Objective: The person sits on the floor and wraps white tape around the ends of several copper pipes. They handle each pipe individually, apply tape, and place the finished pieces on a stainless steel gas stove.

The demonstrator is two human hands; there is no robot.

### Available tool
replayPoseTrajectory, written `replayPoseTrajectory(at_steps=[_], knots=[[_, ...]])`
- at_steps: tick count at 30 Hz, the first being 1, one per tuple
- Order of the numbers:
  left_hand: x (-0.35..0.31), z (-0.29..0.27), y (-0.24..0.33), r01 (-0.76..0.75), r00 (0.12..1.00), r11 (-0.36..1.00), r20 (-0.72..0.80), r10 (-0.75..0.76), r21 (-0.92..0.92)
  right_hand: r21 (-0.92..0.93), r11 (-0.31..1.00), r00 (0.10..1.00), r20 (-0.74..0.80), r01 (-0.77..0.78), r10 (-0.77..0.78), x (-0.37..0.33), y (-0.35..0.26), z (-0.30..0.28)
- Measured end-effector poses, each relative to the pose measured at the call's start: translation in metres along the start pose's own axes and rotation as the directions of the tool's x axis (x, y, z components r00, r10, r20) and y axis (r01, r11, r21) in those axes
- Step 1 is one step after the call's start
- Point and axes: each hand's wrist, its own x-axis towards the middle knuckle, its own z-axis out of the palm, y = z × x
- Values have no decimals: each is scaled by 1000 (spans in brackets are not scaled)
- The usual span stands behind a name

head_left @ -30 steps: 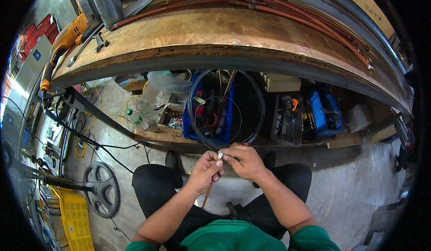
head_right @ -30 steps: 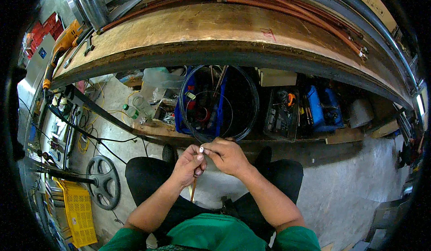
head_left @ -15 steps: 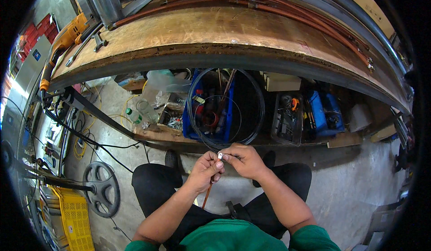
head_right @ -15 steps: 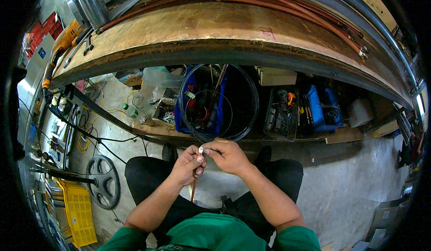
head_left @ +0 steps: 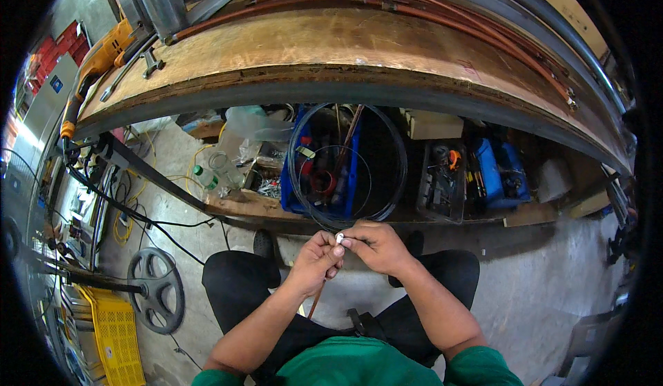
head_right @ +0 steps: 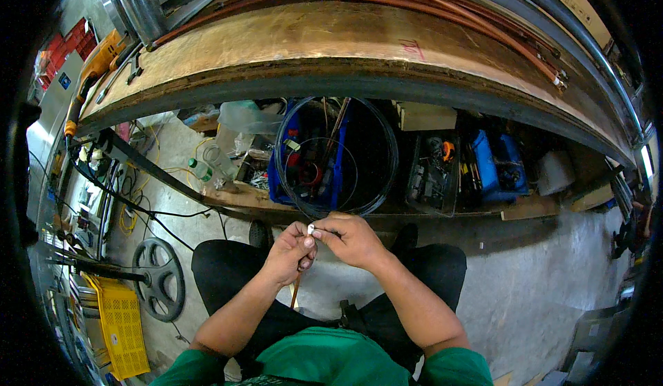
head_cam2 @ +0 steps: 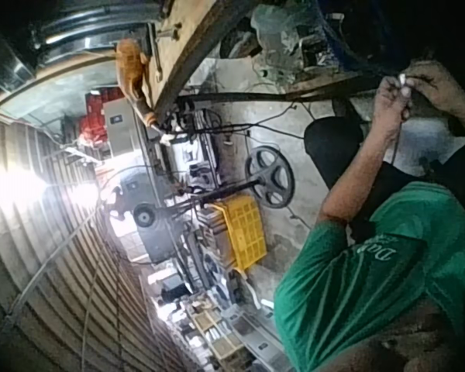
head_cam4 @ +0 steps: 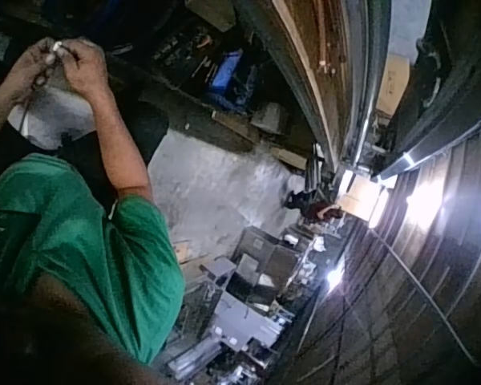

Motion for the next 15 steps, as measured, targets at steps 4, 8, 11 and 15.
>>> replayPoseTrajectory(at_steps=[4, 8, 11, 15], knots=[[1, 1, -2, -17, 1000, 1000, 9, 16, 2, 14, 1000, 1000, 9, 20, -20, -1, 3, -2], [5, 2, -6, -25, 1000, 999, 7, 25, 29, -84, 995, 999, 3, 49, -49, -1, 2, -8], [5, 1, -3, 44, 998, 997, -41, -42, 58, -169, 986, 1000, 5, 9, -8, 1, -4, -12], [0, -3, -1, 116, 988, 991, -113, -108, 65, -92, 994, 998, 17, 63, -61, 10, -4, -2]])
